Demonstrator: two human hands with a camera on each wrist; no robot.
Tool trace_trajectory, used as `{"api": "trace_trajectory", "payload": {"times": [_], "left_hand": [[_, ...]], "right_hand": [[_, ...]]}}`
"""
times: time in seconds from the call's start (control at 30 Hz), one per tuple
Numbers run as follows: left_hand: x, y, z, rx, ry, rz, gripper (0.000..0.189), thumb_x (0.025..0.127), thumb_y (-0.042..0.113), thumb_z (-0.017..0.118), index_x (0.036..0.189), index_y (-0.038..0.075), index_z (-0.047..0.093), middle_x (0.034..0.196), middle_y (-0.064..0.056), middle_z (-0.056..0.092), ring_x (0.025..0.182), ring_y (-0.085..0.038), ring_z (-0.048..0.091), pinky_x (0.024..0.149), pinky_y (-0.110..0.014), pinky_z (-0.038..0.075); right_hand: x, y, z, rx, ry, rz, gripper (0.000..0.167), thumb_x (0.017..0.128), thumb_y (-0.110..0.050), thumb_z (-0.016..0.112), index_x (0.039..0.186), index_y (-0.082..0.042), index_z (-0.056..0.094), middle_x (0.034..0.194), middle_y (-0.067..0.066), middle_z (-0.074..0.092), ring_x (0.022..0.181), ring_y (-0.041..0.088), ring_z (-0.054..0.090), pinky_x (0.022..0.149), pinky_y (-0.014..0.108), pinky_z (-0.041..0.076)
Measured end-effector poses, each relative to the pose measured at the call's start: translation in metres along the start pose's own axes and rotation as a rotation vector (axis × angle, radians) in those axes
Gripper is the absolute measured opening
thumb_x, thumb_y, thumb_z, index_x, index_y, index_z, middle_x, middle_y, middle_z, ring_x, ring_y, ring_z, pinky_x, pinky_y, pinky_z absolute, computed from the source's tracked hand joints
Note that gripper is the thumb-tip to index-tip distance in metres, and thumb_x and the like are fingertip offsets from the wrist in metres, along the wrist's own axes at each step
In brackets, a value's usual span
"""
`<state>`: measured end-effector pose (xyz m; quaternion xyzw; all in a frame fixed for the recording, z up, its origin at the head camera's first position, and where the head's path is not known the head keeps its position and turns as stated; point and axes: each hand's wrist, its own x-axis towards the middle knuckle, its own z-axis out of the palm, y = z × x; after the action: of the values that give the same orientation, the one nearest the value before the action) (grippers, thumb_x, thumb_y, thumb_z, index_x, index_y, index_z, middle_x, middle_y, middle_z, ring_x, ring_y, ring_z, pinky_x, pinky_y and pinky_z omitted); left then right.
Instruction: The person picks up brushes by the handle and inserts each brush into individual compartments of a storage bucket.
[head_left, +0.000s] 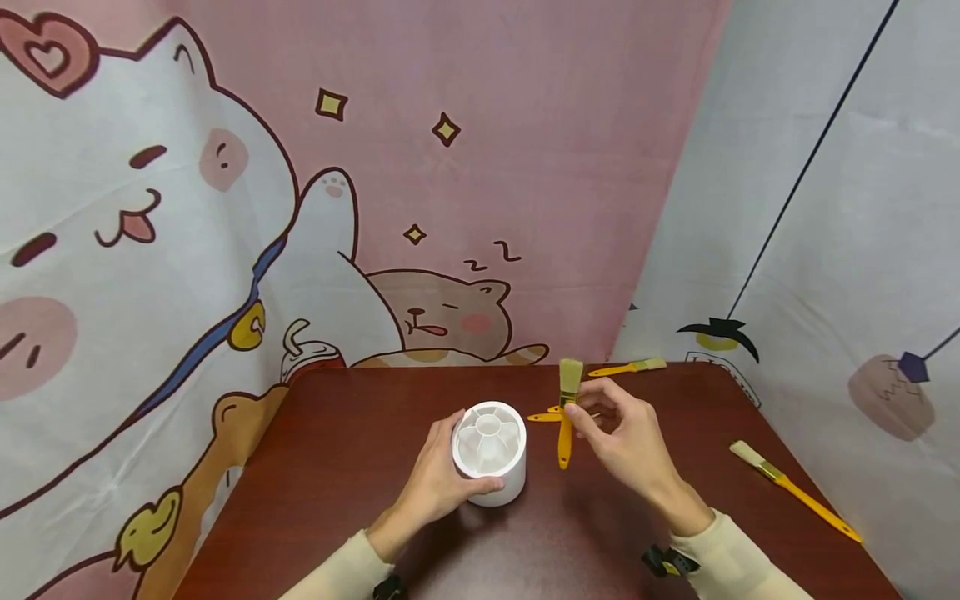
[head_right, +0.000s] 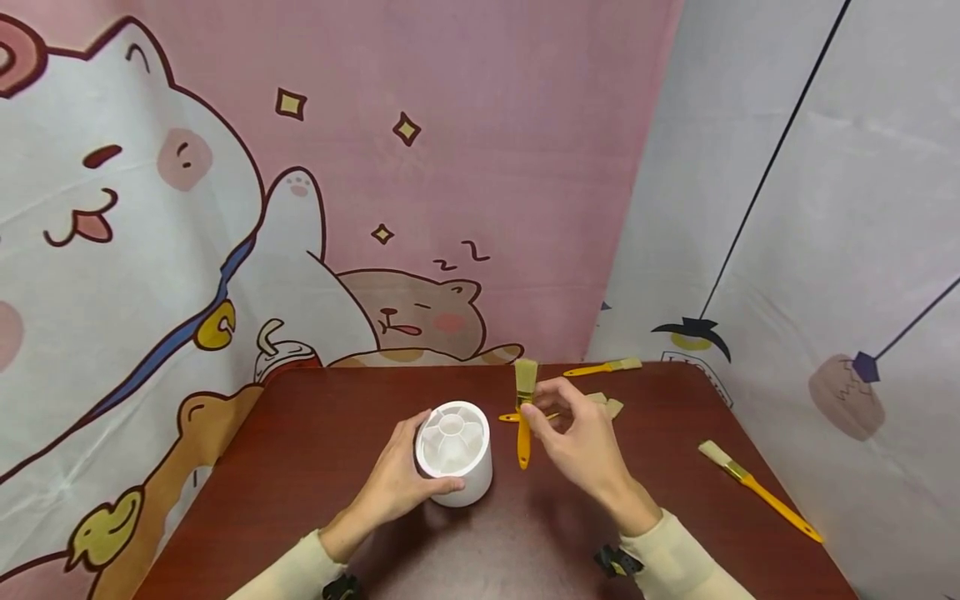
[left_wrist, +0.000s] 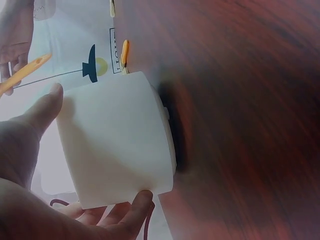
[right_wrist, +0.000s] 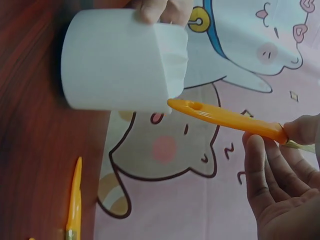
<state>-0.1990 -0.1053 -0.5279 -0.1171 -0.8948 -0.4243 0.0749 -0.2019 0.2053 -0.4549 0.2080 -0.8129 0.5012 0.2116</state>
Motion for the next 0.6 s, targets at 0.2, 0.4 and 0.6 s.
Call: {"api": "trace_trajectory", "payload": {"times": [0.2, 0.4, 0.6], "left_hand": [[-0.002, 0.001, 0.000, -0.007, -0.003, 0.001, 0.131, 0.065, 0.043, 0.116, 0.169, 0.001, 0.049, 0.159, -0.020, 0.063, 0.140, -0.037, 0.068, 0.119, -0.059, 0.057], [0.000, -0.001, 0.001, -0.012, -0.006, -0.006, 0.131, 0.066, 0.043, 0.116, 0.170, 0.002, 0.048, 0.160, -0.019, 0.063, 0.140, -0.036, 0.068, 0.118, -0.058, 0.057], [0.001, -0.003, 0.001, -0.013, -0.015, -0.016, 0.129, 0.067, 0.044, 0.116, 0.170, 0.004, 0.048, 0.159, -0.017, 0.063, 0.140, -0.033, 0.068, 0.119, -0.057, 0.057]], "right_hand": [[0.000, -0.013, 0.009, 0.014, -0.004, -0.076, 0.020, 0.102, -0.003, 0.089, 0.116, -0.013, 0.078, 0.098, 0.002, 0.087, 0.074, 0.012, 0.081, 0.072, 0.022, 0.066], [-0.002, -0.023, 0.018, 0.028, -0.014, -0.149, 0.026, 0.099, -0.004, 0.091, 0.116, -0.016, 0.076, 0.098, 0.000, 0.087, 0.081, 0.006, 0.080, 0.074, 0.020, 0.065], [-0.002, -0.030, 0.029, 0.137, -0.066, -0.208, 0.031, 0.097, 0.003, 0.091, 0.116, -0.015, 0.075, 0.099, 0.006, 0.088, 0.086, 0.011, 0.083, 0.078, 0.021, 0.067]]}}
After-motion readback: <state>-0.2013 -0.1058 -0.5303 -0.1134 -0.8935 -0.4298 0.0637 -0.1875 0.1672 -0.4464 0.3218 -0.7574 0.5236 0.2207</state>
